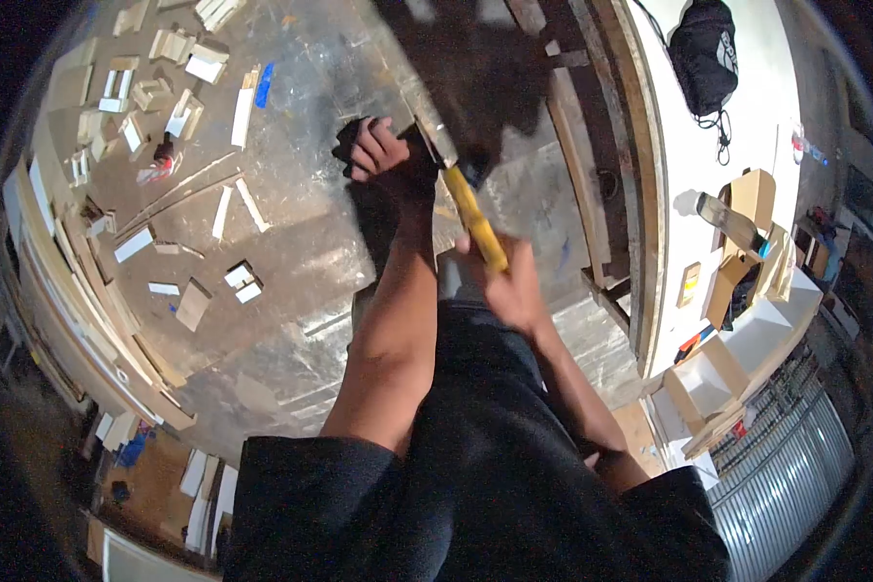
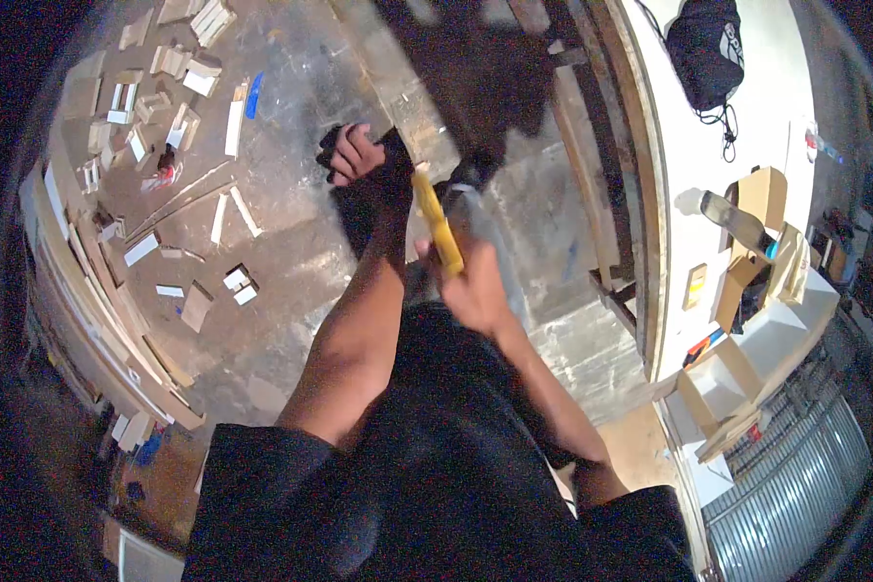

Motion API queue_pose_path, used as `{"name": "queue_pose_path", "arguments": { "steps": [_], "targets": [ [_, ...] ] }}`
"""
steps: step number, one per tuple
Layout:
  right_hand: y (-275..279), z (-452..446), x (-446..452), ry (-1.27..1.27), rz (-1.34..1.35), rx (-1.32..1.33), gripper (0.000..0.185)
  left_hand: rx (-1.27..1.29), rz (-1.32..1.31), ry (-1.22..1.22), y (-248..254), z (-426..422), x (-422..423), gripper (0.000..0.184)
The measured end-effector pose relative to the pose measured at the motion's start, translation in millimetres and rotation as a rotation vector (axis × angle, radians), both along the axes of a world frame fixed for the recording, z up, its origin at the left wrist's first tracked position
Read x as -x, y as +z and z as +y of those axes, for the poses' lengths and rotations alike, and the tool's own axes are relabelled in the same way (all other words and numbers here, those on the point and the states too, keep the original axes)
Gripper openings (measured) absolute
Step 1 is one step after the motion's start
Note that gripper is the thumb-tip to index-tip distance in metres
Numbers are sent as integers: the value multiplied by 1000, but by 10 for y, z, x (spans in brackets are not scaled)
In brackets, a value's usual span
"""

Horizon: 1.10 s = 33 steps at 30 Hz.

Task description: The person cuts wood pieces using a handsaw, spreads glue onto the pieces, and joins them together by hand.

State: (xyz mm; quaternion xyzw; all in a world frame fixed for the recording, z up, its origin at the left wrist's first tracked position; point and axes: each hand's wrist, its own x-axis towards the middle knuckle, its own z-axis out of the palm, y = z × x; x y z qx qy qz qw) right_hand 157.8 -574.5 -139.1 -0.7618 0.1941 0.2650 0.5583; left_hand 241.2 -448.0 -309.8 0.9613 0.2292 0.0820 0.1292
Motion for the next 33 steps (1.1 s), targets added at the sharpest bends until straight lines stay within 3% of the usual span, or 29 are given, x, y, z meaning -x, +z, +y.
{"name": "queue_pose_path", "arguments": {
  "steps": [2, 5, 8, 12, 14, 16, 18, 21, 24, 26, 28, 30, 32, 33],
  "targets": [
    [142, -65, 2, 56, -57, -33, 27, -59, -20, 42, -255, 28, -104, 39],
    [248, -110, -14, -60, 205, -105, 37, -26, -10, -30, -79, 30, 10, 37],
    [199, -116, 48, 3, 162, 11, 40, 46, -11, -37, -49, 18, 34, 38],
    [402, -118, 138, -95, 107, -177, 43, -25, -36, -15, -130, 11, 13, 31],
    [281, -168, 29, -29, 158, -139, 40, -33, -25, -3, -161, 1, -9, 33],
    [258, -54, 77, -30, 203, 109, 37, -46, -5, 12, -247, 12, 93, 36],
    [287, -84, 208, -36, 108, 36, 37, -117, -158, 30, -407, 11, 1, 37],
    [460, -157, 159, -39, 166, -128, 35, -105, -133, 49, -267, 5, 39, 33],
    [391, -35, 273, -69, 116, -108, 34, -61, -140, 31, -286, -18, 90, 31],
    [502, -134, 287, -32, 87, -28, 33, -178, -213, 36, -385, -20, -6, 31],
    [555, -137, 289, -113, 4, -126, 36, -178, -200, 61, -264, -31, -79, 31],
    [448, -166, 182, -74, 24, -112, 36, -91, -135, 3, -123, -21, 7, 29],
    [378, -115, 136, -65, 215, -68, 35, -142, -112, -13, -245, 18, 92, 32],
    [487, -119, 199, -21, 94, 11, 36, -124, -128, 20, -316, 11, 54, 34]
  ]
}}
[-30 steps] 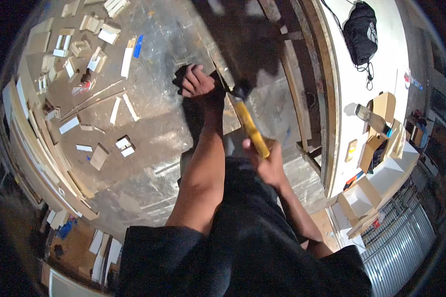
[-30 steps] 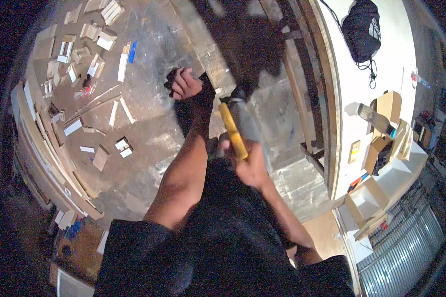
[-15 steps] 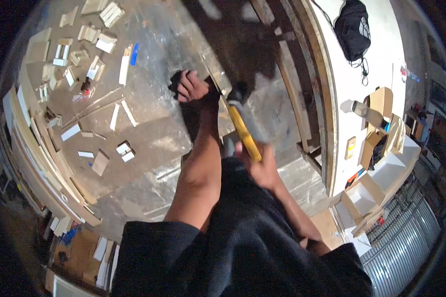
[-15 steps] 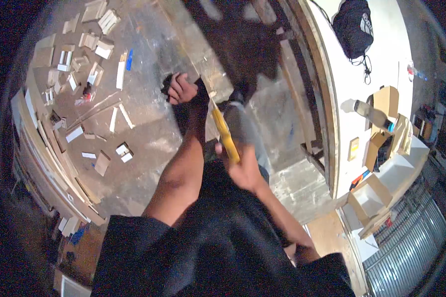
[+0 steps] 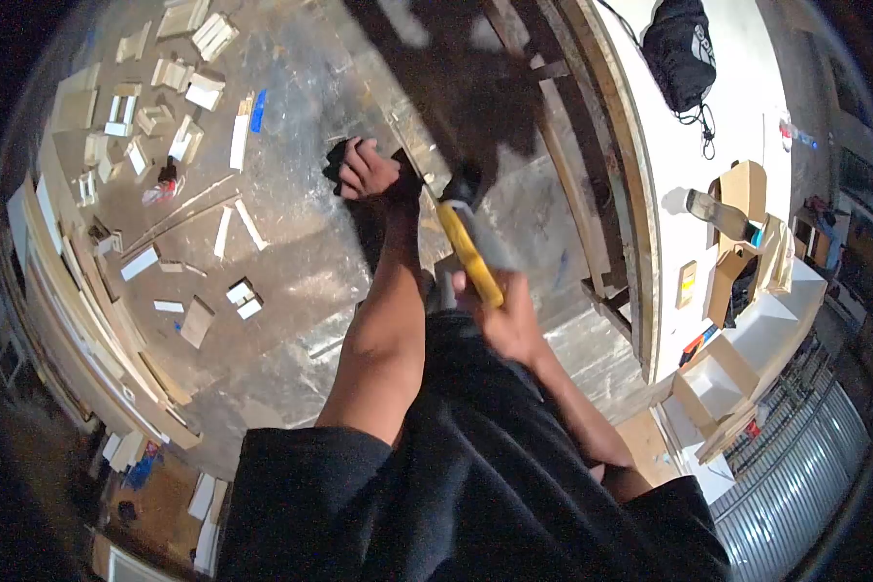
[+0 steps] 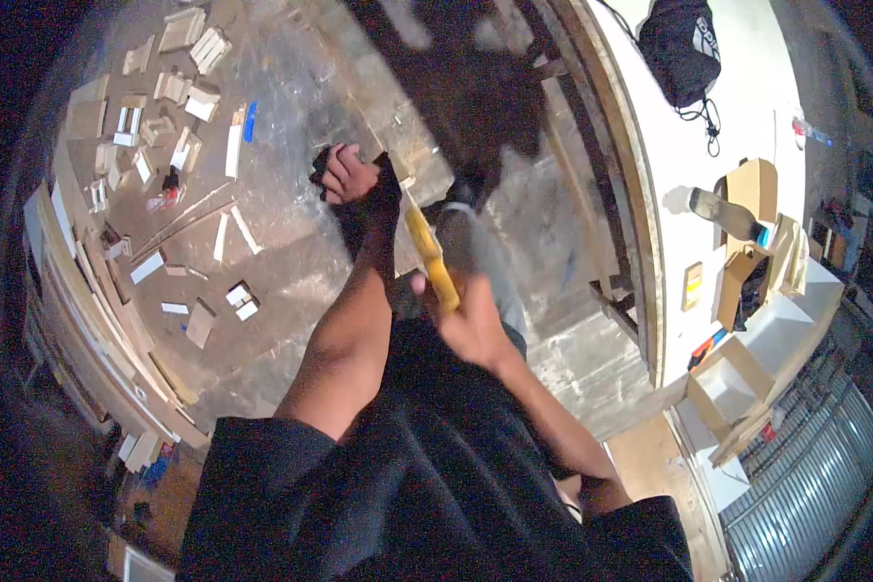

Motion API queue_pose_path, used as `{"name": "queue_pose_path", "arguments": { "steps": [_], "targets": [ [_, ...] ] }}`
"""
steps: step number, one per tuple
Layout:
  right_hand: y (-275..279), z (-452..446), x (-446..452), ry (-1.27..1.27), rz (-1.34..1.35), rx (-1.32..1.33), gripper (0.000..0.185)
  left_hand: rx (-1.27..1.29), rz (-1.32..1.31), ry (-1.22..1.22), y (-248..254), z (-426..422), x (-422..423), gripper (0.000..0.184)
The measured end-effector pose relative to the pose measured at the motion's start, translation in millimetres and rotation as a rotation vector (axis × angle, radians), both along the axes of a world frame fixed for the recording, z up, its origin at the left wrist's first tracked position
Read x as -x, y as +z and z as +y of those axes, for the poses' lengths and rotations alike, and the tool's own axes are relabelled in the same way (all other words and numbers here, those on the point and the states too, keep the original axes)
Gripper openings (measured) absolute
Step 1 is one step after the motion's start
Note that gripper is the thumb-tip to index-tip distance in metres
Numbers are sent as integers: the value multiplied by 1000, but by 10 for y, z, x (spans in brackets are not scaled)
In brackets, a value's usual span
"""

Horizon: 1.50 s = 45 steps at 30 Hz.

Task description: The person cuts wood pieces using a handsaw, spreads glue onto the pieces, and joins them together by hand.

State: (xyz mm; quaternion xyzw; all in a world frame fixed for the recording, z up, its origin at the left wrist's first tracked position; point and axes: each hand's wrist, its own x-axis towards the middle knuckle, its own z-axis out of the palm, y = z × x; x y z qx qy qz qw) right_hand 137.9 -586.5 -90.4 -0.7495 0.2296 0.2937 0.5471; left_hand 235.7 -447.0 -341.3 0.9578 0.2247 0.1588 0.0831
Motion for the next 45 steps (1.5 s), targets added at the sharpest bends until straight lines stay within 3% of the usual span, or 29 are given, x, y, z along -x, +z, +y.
{"name": "queue_pose_path", "arguments": {
  "steps": [4, 7, 11, 12, 15, 16, 17, 20, 22, 31, 33, 37, 41, 43, 45],
  "targets": [
    [-53, -103, 116, -38, -12, -124, 37, 56, -17, 27, 72, -34, -16, 35],
    [-181, -7, -24, 24, -4, -47, 35, 77, 15, -9, 104, -16, 41, 35],
    [70, -112, 123, -109, -67, -202, 38, 46, 11, 75, 50, -35, -59, 33],
    [-75, -196, 140, 32, 6, -109, 37, 59, -9, 36, 159, -30, -54, 32],
    [-49, 20, 38, -52, -61, 16, 37, 37, -43, 5, 38, -42, 66, 32],
    [-29, -60, 59, 12, 48, -77, 39, -3, -93, 24, 7, -36, -80, 33],
    [47, -25, 128, -96, -177, -137, 38, 34, -61, 26, 7, -44, -57, 33],
    [29, -128, 77, -46, 66, -169, 32, 38, 0, 28, 63, -40, -57, 35],
    [-127, -75, 48, 61, 169, -25, 30, 64, -20, -13, 81, -23, -31, 39],
    [39, -77, 105, -12, -54, -86, 36, 90, 5, -8, 123, -34, -71, 40],
    [155, -164, 96, -10, 65, -130, 36, 56, -13, 31, 115, -64, -68, 38],
    [-121, -34, 28, 6, 33, -90, 37, 87, 14, -15, 126, -26, -22, 39],
    [87, -133, 155, -30, 15, -140, 36, 65, 48, 45, 37, -50, -62, 39],
    [146, -74, 57, -27, 43, -157, 34, 131, 67, -27, 242, -30, -22, 38],
    [184, -90, 108, 2, 36, -53, 28, 148, 42, -33, 219, -33, -10, 39]
  ]
}}
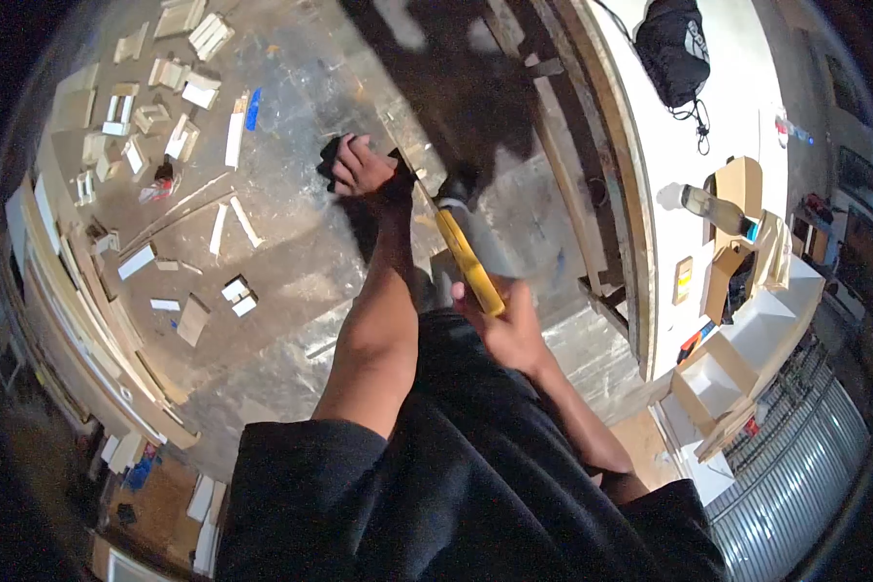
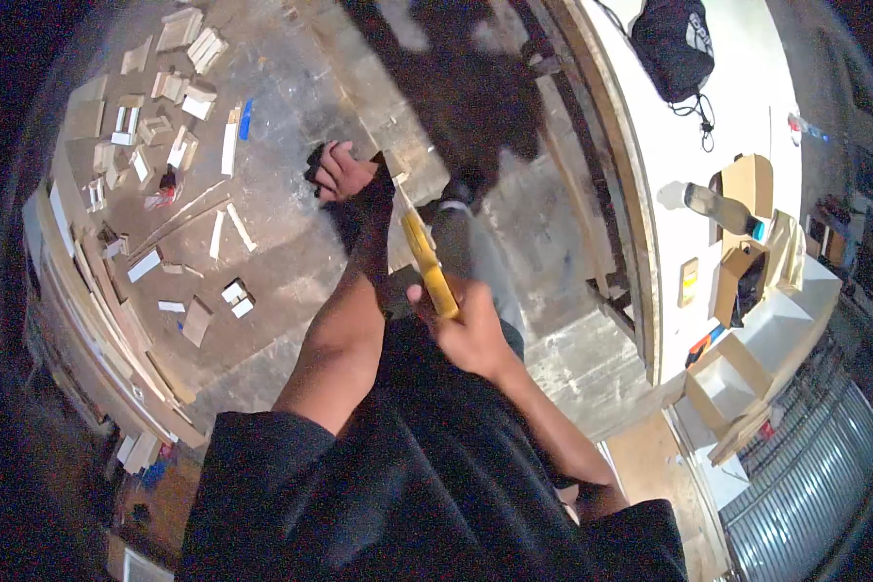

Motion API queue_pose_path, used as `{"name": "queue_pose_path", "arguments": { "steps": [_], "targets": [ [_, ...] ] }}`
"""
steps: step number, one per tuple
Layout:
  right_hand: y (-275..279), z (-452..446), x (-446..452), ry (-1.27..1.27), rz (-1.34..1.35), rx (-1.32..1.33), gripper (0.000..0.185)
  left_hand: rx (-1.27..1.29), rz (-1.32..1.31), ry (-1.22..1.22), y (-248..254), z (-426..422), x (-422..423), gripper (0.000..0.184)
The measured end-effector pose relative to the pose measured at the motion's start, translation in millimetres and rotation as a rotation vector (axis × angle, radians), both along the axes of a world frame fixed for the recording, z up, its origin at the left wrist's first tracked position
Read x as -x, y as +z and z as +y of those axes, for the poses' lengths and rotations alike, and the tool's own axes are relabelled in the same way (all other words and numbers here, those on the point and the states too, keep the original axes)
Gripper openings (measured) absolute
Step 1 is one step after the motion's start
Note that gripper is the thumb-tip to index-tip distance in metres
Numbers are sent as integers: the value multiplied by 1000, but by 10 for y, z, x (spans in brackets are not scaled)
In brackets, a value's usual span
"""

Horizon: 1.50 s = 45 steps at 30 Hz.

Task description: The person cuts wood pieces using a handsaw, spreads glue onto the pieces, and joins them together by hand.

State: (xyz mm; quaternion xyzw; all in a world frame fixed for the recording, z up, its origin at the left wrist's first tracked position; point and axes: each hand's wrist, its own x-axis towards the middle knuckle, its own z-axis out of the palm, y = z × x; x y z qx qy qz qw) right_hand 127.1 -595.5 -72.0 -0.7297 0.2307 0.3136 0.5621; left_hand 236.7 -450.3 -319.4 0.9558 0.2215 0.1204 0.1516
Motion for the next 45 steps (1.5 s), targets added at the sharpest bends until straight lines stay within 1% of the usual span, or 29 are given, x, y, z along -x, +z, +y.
{"name": "queue_pose_path", "arguments": {
  "steps": [2, 4, 6, 8, 10, 11, 12, 14, 15, 16, 17, 18, 20, 21, 22, 24, 25, 26, 28, 32, 34, 35, 36, 38, 39, 40, 41, 43, 45],
  "targets": [
    [96, -76, -29, -6, -48, 5, 28, -48, -85, 37, -83, -2, -116, 40],
    [181, -107, 95, -14, -41, 1, 28, -62, -17, 13, -63, 3, -22, 40],
    [84, -116, 126, 50, -107, 82, 27, -75, -27, 25, -92, -12, -68, 42],
    [58, -137, 219, 69, -112, 84, 29, -92, -21, 38, -118, -2, -28, 45],
    [89, -163, 255, 44, -347, 145, 27, -91, -37, 40, -181, 43, -8, 46],
    [218, -231, 245, 157, -370, 170, 25, -78, -33, 27, -205, 70, 18, 46],
    [224, -282, 241, 164, -363, 168, 25, -62, -28, 12, -189, 84, 44, 45],
    [229, -344, 204, 33, -512, 245, 25, -28, -20, -25, -127, 85, 90, 45],
    [201, -337, -40, 137, -497, 366, 29, -11, -28, -43, -97, 70, 50, 44],
    [-87, -316, -162, -17, -451, 312, 32, 6, -38, -61, -81, 56, 8, 44],
    [-388, -295, -356, -39, -366, 257, 29, 39, 30, 21, -163, 22, -22, 46],
    [-910, -264, -461, -71, -409, 211, 29, 4, 1, 7, -82, 24, -11, 43],
    [-1632, -141, -706, -105, -261, 164, 30, -4, 5, 48, -213, 25, 1, 39],
    [-2059, -80, -728, -164, -246, 68, 30, -5, -2, 51, -159, 9, -42, 39],
    [-2332, -23, -732, -224, -225, -27, 30, 22, 9, 51, -50, -12, -53, 40],
    [-2343, 73, -773, -194, -150, -72, 29, 41, 34, 53, -38, -24, -14, 41],
    [-2338, 122, -833, -163, -88, -115, 28, 29, -12, 57, -93, -16, -38, 42],
    [-2412, 158, -853, -159, -87, -121, 28, 18, -58, 61, -145, -9, -51, 43],
    [-2670, 181, -759, -166, -136, -203, 30, 35, -28, 63, -115, -8, -39, 44],
    [-2837, 167, -717, -149, -102, -251, 30, 57, -14, 61, -40, -22, -72, 43],
    [-3070, 188, -601, -259, -27, -143, 29, 55, -11, 60, -32, -29, -63, 43],
    [-3190, 220, -546, -260, -22, -142, 29, 50, -20, 50, -38, -19, -64, 42],
    [-3217, 276, -544, -338, -53, -149, 28, 46, -31, 42, -52, -18, -67, 42],
    [-3239, 270, -541, -413, -86, -155, 26, 25, -31, 47, -73, -23, -82, 41],
    [-3032, 273, -612, -389, -50, -210, 25, 4, -32, 50, -96, -23, -82, 40],
    [-2965, 255, -619, -366, -13, -264, 24, 4, -30, 50, -113, -20, -78, 40],
    [-2912, 267, -636, -369, -11, -261, 24, 5, -36, 52, -128, -24, -71, 41],
    [-2924, 313, -645, -441, -78, -384, 23, 6, -45, 53, -117, -26, -69, 41],
    [-2909, 308, -620, -429, -73, -347, 24, 15, -40, 47, -107, -39, -60, 43]
  ]
}}
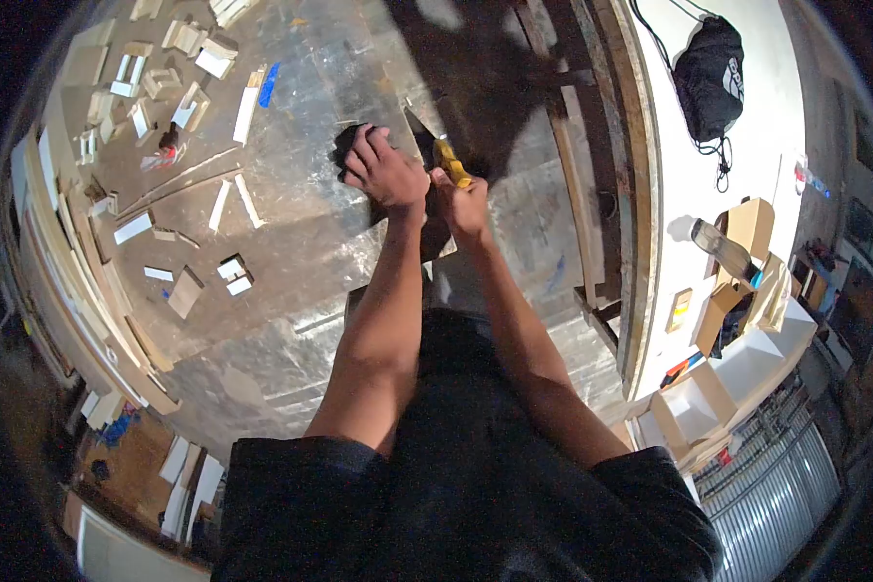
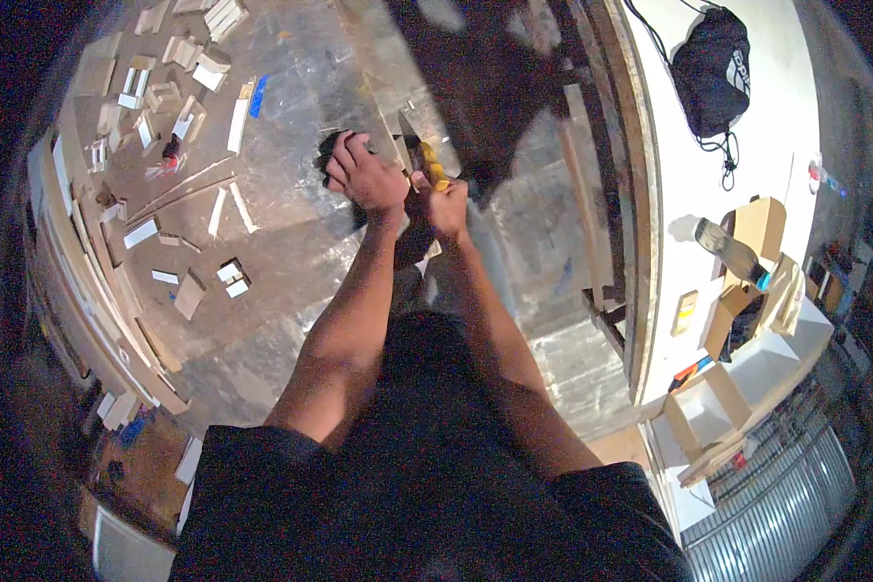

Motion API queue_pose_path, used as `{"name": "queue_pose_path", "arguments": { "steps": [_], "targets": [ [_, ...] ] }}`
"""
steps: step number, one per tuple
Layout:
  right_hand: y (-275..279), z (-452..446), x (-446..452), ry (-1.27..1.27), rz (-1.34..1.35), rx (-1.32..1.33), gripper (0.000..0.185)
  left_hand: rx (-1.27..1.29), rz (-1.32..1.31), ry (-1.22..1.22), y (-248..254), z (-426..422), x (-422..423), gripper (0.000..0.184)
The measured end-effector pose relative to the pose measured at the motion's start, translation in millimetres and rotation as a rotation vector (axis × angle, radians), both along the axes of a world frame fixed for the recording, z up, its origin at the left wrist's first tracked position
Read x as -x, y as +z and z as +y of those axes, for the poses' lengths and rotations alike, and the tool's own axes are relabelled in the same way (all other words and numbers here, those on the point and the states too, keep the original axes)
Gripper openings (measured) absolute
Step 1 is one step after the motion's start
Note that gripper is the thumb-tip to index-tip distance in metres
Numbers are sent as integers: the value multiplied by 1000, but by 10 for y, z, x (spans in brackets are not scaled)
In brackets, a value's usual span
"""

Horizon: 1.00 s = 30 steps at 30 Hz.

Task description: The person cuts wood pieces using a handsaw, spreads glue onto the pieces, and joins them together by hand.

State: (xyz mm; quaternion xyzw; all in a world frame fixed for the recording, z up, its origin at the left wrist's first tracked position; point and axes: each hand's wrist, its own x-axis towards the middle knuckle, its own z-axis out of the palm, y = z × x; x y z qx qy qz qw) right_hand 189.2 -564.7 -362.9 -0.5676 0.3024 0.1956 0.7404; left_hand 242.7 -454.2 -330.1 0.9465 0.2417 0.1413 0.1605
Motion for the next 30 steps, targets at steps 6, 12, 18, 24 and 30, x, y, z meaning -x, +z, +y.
{"name": "queue_pose_path", "arguments": {
  "steps": [6, 12, 18, 24, 30],
  "targets": [
    [631, -138, -28, 170, 19, 370, 38, -15, 10, 10, -42, 8, 7, 45],
    [1731, -243, 434, 173, -144, 386, 37, 39, 52, 35, -132, 58, 29, 45],
    [1851, -160, 576, 210, -109, 248, 34, -107, 13, 55, -118, 49, -1, 37],
    [1964, -209, 566, 260, -32, 212, 34, -28, 53, 49, -80, 48, 23, 44],
    [2109, -51, 261, 391, -27, 396, 40, -17, 69, 16, -9, 68, 46, 44]
  ]
}}
